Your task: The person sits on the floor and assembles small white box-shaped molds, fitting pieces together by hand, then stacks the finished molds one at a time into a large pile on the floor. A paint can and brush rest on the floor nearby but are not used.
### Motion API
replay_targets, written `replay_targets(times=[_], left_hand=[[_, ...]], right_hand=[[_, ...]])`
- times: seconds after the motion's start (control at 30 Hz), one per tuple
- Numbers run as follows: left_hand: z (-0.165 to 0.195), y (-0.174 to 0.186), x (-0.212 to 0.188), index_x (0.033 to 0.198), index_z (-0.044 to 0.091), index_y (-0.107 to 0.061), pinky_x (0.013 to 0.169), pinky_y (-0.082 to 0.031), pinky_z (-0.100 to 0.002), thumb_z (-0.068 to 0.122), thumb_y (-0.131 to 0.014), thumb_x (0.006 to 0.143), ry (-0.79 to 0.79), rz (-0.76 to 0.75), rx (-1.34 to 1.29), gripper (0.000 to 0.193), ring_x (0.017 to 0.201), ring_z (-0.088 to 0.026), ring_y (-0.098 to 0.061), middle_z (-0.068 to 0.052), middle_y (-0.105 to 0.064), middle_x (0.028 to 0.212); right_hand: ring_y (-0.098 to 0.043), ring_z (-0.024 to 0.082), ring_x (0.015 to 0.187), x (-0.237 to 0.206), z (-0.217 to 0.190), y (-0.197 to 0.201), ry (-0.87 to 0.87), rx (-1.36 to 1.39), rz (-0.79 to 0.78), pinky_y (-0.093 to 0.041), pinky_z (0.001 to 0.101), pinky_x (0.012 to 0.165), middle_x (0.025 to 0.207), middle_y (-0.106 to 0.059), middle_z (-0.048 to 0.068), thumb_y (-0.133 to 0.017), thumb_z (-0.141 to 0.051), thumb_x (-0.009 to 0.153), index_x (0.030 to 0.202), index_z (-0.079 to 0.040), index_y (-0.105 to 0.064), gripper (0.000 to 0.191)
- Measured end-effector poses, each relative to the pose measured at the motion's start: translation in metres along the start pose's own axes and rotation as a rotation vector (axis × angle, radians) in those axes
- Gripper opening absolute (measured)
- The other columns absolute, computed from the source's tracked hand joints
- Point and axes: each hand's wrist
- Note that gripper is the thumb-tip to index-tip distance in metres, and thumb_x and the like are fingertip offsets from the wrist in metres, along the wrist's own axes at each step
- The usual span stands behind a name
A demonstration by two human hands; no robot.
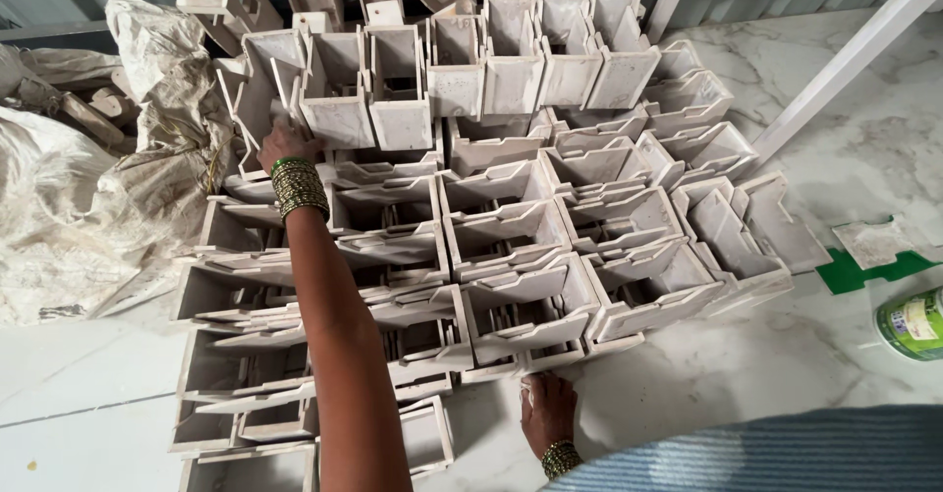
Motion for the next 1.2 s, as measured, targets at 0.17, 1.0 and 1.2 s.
replay_targets(times=[0.17, 1.0, 1.2], left_hand=[[0.002, -0.009, 0.001, 0.102, 0.018, -0.078, 0.082, -0.057, -0.05, 0.038, -0.077, 0.094, 0.025, 0.154, 0.002, 0.022, 0.101, -0.038, -0.071, -0.018, -0.074, 0.11], [0.019, 0.006, 0.012, 0.101, 0.004, -0.064, 0.079, -0.058, -0.051, 0.025, -0.068, 0.097, 0.164, 0.24, -0.33, 0.022, 0.087, -0.039, -0.074, -0.023, -0.073, 0.096], [-0.001, 0.007, 0.008, 0.107, -0.001, -0.066, 0.078, -0.057, -0.05, 0.02, -0.06, 0.102, 0.059, 0.523, -0.503, 0.022, 0.088, -0.038, -0.073, -0.026, -0.074, 0.098]], right_hand=[[-0.054, 0.038, 0.102, 0.001, 0.002, 0.003, 0.004, 0.016, 0.007, -0.042, 0.0546, 0.084, 0.106, -0.061, 0.011, -0.07, -0.018, 0.079, 0.106, -0.016, -0.061, 0.028], [-0.053, 0.04, 0.105, 0.001, 0.005, 0.007, 0.016, -0.034, 0.014, -0.042, 0.0548, 0.087, 0.113, -0.06, 0.015, -0.07, -0.019, 0.08, 0.118, -0.013, -0.059, 0.04], [-0.053, 0.041, 0.104, 0.006, 0.0, 0.008, 0.011, -0.063, 0.003, -0.042, 0.0561, 0.086, 0.112, -0.06, 0.016, -0.069, -0.021, 0.08, 0.119, -0.011, -0.058, 0.041]])
Point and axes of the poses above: each hand's wrist, its own x-axis towards the middle knuckle, its own y-axis out of the back of the hand, z = x × y
